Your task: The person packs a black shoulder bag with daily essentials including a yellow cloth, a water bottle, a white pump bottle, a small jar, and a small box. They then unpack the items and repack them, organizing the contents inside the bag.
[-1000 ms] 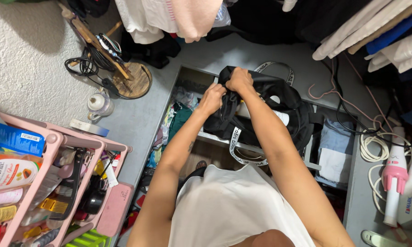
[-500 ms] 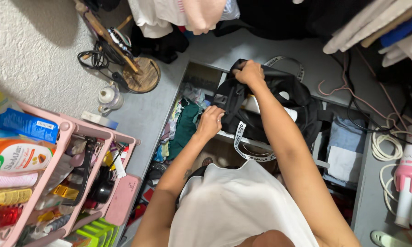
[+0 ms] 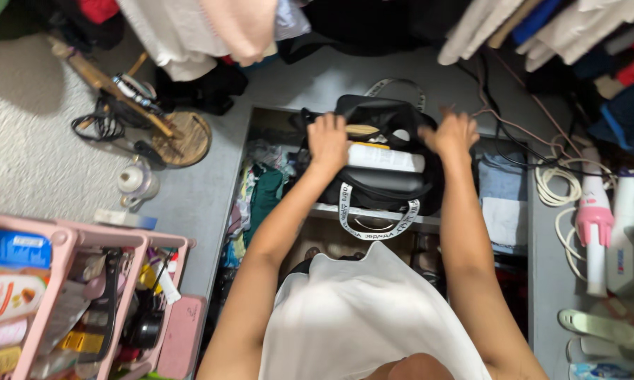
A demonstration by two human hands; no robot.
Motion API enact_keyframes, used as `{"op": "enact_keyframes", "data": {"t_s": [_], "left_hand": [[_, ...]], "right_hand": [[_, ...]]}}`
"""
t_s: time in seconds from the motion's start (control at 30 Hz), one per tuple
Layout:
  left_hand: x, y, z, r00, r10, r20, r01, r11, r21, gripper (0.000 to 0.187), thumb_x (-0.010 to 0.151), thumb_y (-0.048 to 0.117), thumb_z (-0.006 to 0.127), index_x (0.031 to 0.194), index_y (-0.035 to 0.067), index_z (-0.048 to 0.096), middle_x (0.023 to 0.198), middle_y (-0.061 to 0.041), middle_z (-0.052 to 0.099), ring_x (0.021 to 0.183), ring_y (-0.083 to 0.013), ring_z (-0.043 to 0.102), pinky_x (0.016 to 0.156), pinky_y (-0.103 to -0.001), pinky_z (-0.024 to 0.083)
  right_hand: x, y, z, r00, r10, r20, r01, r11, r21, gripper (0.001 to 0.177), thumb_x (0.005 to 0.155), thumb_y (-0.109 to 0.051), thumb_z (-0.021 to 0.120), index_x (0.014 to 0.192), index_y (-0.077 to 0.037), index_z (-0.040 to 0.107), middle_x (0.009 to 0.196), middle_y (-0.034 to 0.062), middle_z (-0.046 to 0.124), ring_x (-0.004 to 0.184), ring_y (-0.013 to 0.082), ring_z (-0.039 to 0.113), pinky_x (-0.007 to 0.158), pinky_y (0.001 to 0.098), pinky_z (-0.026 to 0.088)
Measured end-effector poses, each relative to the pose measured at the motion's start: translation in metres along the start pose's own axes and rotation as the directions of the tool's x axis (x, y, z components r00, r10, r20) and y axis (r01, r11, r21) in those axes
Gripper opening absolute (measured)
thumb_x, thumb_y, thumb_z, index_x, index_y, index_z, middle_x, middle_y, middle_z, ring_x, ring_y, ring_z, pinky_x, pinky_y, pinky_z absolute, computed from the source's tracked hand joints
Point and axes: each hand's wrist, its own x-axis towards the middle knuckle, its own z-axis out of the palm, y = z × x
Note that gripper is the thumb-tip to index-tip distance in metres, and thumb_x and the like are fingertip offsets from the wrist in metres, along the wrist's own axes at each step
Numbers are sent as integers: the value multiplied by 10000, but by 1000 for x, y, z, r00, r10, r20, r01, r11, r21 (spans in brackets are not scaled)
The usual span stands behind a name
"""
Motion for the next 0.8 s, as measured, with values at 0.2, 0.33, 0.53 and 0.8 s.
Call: {"op": "enact_keyframes", "data": {"t_s": [0.2,0.33,0.53,0.8], "left_hand": [[1,-25,21,970,-167,178,147,982,123,506,694,172,787,1172,87,643,1065,-160,655,1009,-335,634,839,-501,431],[-8,-64,5,964,-231,127,254,944,-209,480,721,103,731,1200,116,698,1049,-211,699,977,-410,675,853,-537,507],[-21,-72,-2,955,-283,83,292,869,-400,428,750,72,699,1177,99,719,1023,-243,688,967,-458,668,878,-503,540],[-30,-74,31,965,-241,98,259,930,-262,458,692,62,739,1150,67,725,960,-250,677,870,-459,666,792,-559,495]], "right_hand": [[-28,38,10,914,344,217,-372,923,104,910,654,-118,838,1491,-269,515,1313,241,619,1213,471,584,1007,535,474],[-28,60,4,932,332,146,-359,902,240,755,717,-40,747,1429,-242,603,1243,246,679,1186,445,625,1019,481,498],[-26,69,-11,973,229,-6,-217,930,296,681,781,-46,703,1427,-254,649,1203,250,708,1144,455,657,1027,488,511],[-20,38,-22,966,242,93,-254,953,167,758,681,-40,752,1395,-256,614,1238,225,665,1136,464,617,951,529,495]]}}
